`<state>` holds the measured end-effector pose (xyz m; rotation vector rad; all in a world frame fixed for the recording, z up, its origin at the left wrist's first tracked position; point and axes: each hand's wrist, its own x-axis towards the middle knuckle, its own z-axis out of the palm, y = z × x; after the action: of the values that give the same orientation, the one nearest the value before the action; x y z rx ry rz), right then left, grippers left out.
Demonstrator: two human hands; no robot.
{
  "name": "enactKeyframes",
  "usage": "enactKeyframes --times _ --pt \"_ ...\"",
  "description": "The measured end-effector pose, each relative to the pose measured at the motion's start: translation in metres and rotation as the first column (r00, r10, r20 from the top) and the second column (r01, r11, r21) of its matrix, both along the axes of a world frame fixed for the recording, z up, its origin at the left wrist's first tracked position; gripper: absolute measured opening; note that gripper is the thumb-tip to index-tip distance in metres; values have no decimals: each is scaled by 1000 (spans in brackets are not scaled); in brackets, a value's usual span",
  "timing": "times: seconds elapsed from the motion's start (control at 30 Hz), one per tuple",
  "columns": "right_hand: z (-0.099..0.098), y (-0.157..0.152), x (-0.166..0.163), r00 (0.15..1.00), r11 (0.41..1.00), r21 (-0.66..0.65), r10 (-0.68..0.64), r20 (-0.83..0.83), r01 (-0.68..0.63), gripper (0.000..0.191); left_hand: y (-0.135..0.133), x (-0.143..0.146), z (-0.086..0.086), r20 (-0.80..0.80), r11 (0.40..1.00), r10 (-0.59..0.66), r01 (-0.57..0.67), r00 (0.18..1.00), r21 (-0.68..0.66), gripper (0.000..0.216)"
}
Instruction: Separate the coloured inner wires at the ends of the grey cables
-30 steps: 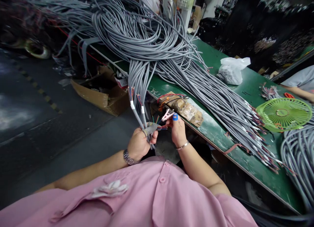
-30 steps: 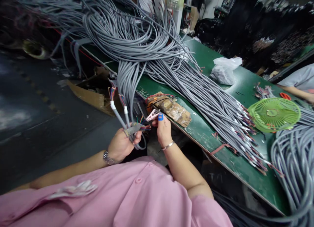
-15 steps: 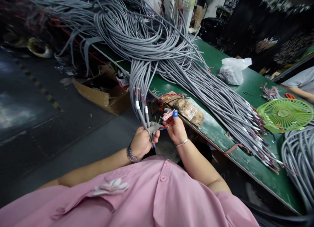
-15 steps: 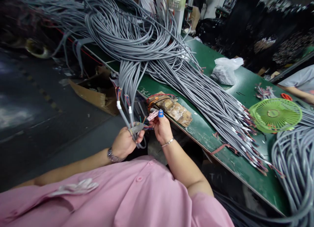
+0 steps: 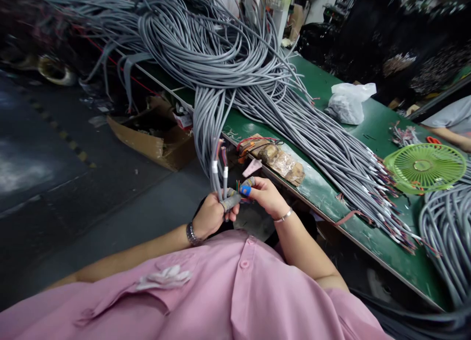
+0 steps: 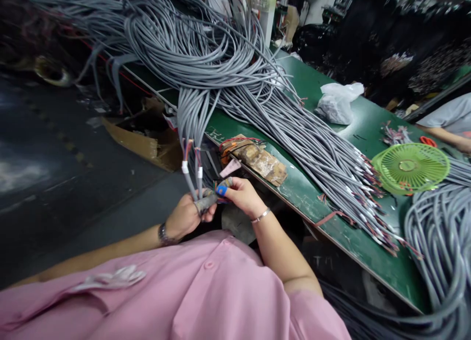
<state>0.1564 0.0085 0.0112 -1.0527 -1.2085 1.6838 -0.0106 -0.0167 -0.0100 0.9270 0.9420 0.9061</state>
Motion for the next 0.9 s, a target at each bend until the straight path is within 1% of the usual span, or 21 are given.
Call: enactKeyframes --times 0.1,0.17,0.2,0.23,0.3,0.37,0.43,0.47,0.53,0.6,0.67,0.73,0.8,0.9 --pt "4 -4 -2 987 983 174 32 157 -60 27 3 -1 -3 -108 982 -187 189 976 12 24" --pt "4 -6 -1 975 964 260 -7 224 -53 24 5 -2 -2 -134 971 -239 240 962 -9 22" --pt "4 -7 0 975 964 264 -29 219 -31 25 7 -1 -1 -124 973 -230 228 965 -25 22" --pt "2 -8 1 981 970 243 -48 187 2 26 8 -1 0 -100 980 -198 194 975 -43 21" --pt "-4 -10 4 994 985 164 -72 77 58 29 9 0 2 -33 994 -88 86 996 -73 20" --pt "-12 -13 4 997 993 98 -70 -26 73 37 10 1 4 36 995 23 -20 999 -95 21" --pt "-21 -19 2 991 991 82 -103 -81 110 41 10 2 3 83 991 93 -84 992 -107 20" --pt "-25 -21 -1 984 983 90 -155 -88 163 38 10 3 3 100 989 112 -101 989 -112 19" --pt "-29 -25 -6 956 952 98 -281 -86 289 27 9 4 1 113 988 112 -99 987 -119 19" --pt "-28 -26 -10 935 934 65 -345 -80 351 23 8 4 -2 87 994 41 -32 995 -103 19" --pt "-24 -23 -13 948 950 11 -310 -71 311 26 6 3 -4 14 997 -65 65 998 -52 22" --pt "-20 -19 -15 969 970 -23 -243 -51 243 29 4 1 -7 -66 991 -132 133 989 5 25" --pt "-19 -16 -16 975 975 -39 -220 -28 219 30 3 0 -9 -83 992 -125 127 989 21 28" --pt "-21 -13 -19 954 954 -49 -298 -20 296 30 3 0 -12 18 999 -18 18 1000 -43 25"
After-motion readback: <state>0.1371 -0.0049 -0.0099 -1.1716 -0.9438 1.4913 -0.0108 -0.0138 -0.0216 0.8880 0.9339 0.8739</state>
